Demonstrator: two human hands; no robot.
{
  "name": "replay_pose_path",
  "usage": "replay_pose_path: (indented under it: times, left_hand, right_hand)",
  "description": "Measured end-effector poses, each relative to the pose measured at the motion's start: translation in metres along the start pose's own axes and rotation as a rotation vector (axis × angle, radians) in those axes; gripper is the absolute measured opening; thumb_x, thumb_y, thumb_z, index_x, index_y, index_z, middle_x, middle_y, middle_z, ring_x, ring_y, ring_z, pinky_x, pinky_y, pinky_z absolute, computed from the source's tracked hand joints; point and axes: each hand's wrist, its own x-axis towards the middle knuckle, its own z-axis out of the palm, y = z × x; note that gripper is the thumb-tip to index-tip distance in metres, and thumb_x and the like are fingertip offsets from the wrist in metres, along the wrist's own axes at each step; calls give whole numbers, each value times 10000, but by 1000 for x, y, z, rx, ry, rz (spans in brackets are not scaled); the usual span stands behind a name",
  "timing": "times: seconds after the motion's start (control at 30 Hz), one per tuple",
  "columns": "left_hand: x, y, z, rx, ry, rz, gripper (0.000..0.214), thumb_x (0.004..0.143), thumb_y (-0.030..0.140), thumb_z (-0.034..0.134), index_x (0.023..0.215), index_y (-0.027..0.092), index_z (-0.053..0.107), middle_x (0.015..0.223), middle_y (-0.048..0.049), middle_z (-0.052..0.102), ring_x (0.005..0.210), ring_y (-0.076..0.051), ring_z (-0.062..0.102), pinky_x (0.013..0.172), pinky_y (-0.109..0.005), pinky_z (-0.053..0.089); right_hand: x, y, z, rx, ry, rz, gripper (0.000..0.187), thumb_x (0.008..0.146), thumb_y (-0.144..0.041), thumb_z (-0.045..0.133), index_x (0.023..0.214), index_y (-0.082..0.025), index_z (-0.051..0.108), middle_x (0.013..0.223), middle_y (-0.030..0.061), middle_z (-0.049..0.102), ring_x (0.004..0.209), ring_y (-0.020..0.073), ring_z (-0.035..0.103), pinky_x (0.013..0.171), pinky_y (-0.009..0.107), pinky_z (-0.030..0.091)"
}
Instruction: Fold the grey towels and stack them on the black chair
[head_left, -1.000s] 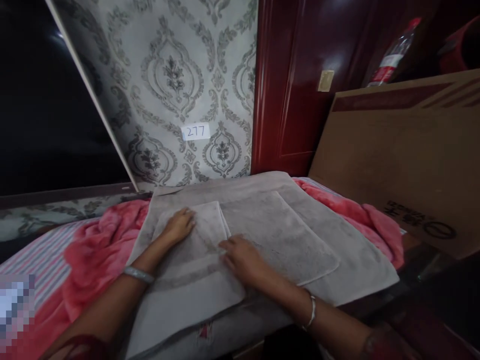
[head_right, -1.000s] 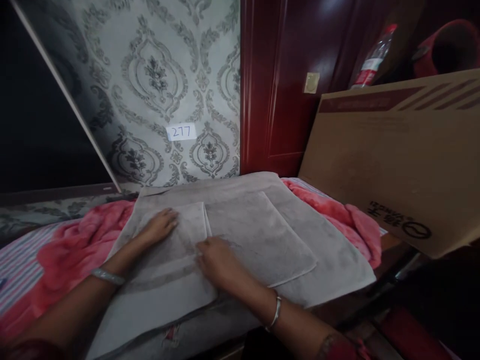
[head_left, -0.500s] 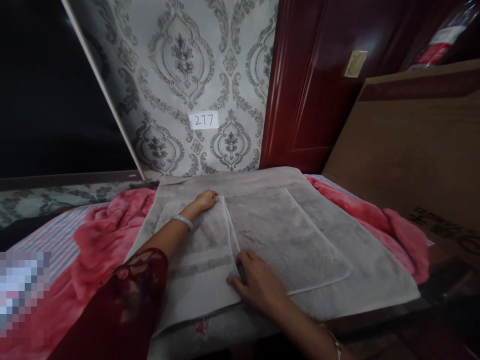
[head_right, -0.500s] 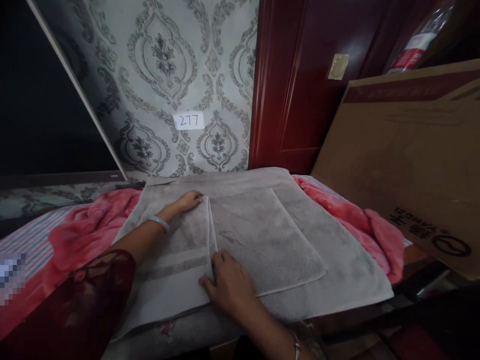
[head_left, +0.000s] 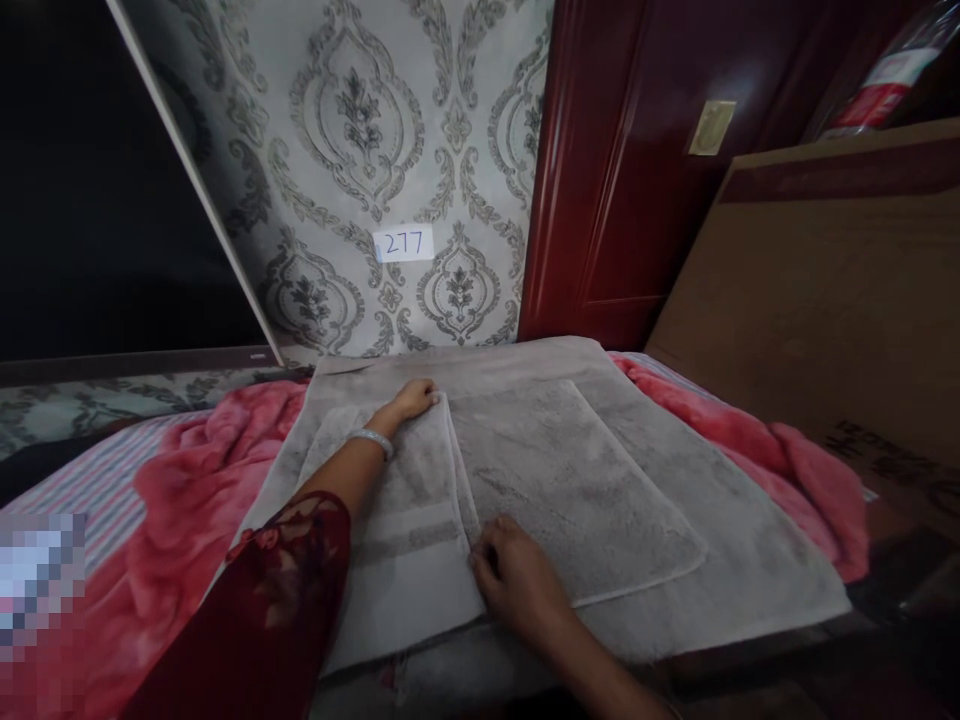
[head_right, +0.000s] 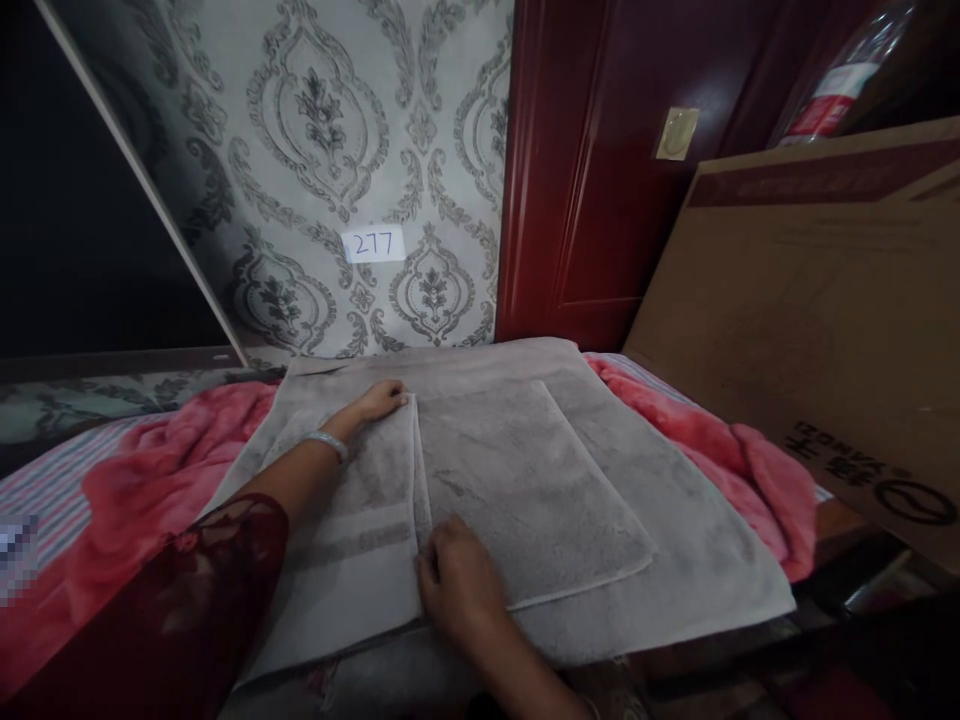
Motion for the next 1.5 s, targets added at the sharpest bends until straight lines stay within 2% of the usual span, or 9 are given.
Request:
replay_pose_path:
  times: [0.13, 0.37, 0.53, 0.67, 0.83, 1.0, 1.23, 1.37, 1.5]
  left_hand:
    - [-3, 1, -1, -58, -24, 7, 145, 790, 283, 600, 817, 160, 671, 823, -32, 691, 824, -200, 612, 775, -284, 481]
    - [-1, 0, 1, -103, -27, 9, 213, 795, 331, 553, 742, 156, 662, 736, -18, 638, 775, -195, 564, 765, -290, 459]
    - [3, 2, 8, -100, -21, 6, 208, 804, 316, 544, 747, 151, 659, 724, -15, 601, 782, -188, 539, 776, -285, 432]
    - [6, 1, 9, -104, -45, -8, 191, 803, 316, 566, 755, 155, 658, 720, -16, 593, 769, -182, 528, 766, -280, 422]
    - [7, 1, 10, -108, -49, -23, 183, 801, 310, 578, 798, 155, 674, 758, -31, 617, 807, -191, 547, 804, -286, 426]
    - [8, 1, 15, -105, -31, -37, 197, 790, 328, 576, 792, 158, 675, 781, -46, 629, 838, -206, 558, 833, -298, 432]
    - [2, 3, 11, -103, -4, 3, 191, 757, 340, 559, 657, 182, 601, 654, -7, 572, 763, -193, 536, 764, -288, 446]
    - [-2, 3, 8, -102, 14, 40, 220, 745, 364, 525, 603, 199, 555, 618, 1, 565, 708, -186, 523, 693, -288, 450]
    - [-3, 2, 5, -110, 21, 64, 242, 734, 401, 518, 592, 207, 547, 590, 7, 559, 701, -191, 527, 661, -287, 455]
  right_hand:
    - [-4, -1, -5, 46, -47, -28, 189, 817, -308, 742, 832, -192, 594, 924, 34, 610, 841, 183, 562, 734, 287, 369]
    - [-4, -4, -5, 94, -24, 5, 179, 839, -155, 674, 743, -188, 526, 818, 13, 580, 786, 150, 541, 721, 256, 375]
    - [-9, 0, -11, -30, -4, 14, 133, 892, -233, 652, 795, -182, 578, 892, 49, 615, 791, 163, 542, 704, 272, 348]
    - [-11, 1, -22, -76, -65, 45, 245, 929, -363, 619, 758, -191, 583, 805, 44, 631, 737, 166, 530, 658, 286, 300]
    - [-13, -2, -22, -51, -89, 43, 237, 849, -403, 705, 901, -201, 592, 761, 8, 615, 683, 153, 496, 624, 273, 270]
    - [-13, -5, -20, -11, -104, 92, 251, 810, -370, 747, 920, -206, 592, 751, -12, 596, 661, 138, 483, 616, 262, 275]
    - [-4, -3, -23, 140, -191, 136, 246, 771, -321, 798, 903, -196, 633, 704, -35, 582, 650, 118, 499, 611, 243, 304]
    - [0, -5, -16, 222, -151, 138, 224, 738, -262, 793, 861, -191, 620, 712, -43, 578, 662, 116, 498, 606, 236, 304]
    - [-1, -9, -8, 214, -75, 126, 139, 740, -170, 713, 813, -196, 598, 700, -45, 558, 663, 119, 485, 604, 235, 292]
